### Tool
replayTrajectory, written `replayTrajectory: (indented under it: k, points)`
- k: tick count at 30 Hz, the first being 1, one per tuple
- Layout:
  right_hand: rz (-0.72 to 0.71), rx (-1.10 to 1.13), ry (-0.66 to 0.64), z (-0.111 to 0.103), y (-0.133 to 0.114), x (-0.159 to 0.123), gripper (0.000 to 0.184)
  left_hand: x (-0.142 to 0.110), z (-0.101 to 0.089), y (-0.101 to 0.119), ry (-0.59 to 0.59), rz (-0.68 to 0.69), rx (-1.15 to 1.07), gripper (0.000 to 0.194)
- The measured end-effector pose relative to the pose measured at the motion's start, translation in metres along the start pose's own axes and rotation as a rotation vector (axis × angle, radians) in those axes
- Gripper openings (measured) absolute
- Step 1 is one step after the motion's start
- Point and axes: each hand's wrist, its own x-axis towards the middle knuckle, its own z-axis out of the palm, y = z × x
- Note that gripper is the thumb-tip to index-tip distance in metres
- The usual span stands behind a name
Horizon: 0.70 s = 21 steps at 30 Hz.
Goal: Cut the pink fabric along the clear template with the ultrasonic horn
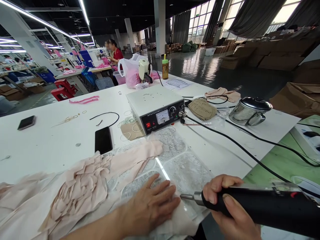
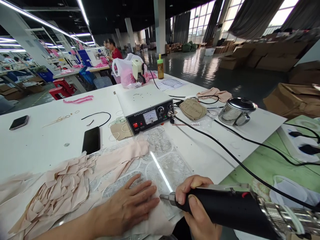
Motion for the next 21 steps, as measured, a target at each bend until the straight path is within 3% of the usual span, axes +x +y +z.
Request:
replayTrajectory:
  k: [7,15,21]
  points:
    - [0.04,0.067,0.076,-0.004,-0.007,-0.005,0.011,0.009,-0.011,-0.022,-0.057,0.086,-0.027,0.027]
    - [0.042,0.119,0.123,-0.003,-0.003,-0.009,0.008,0.0,-0.007,0.018,0.131,-0.076,-0.099,0.025]
    - [0.038,0.09,0.09,-0.005,-0.003,-0.012,0.006,0.0,0.003,0.029,0.158,-0.113,-0.077,0.027]
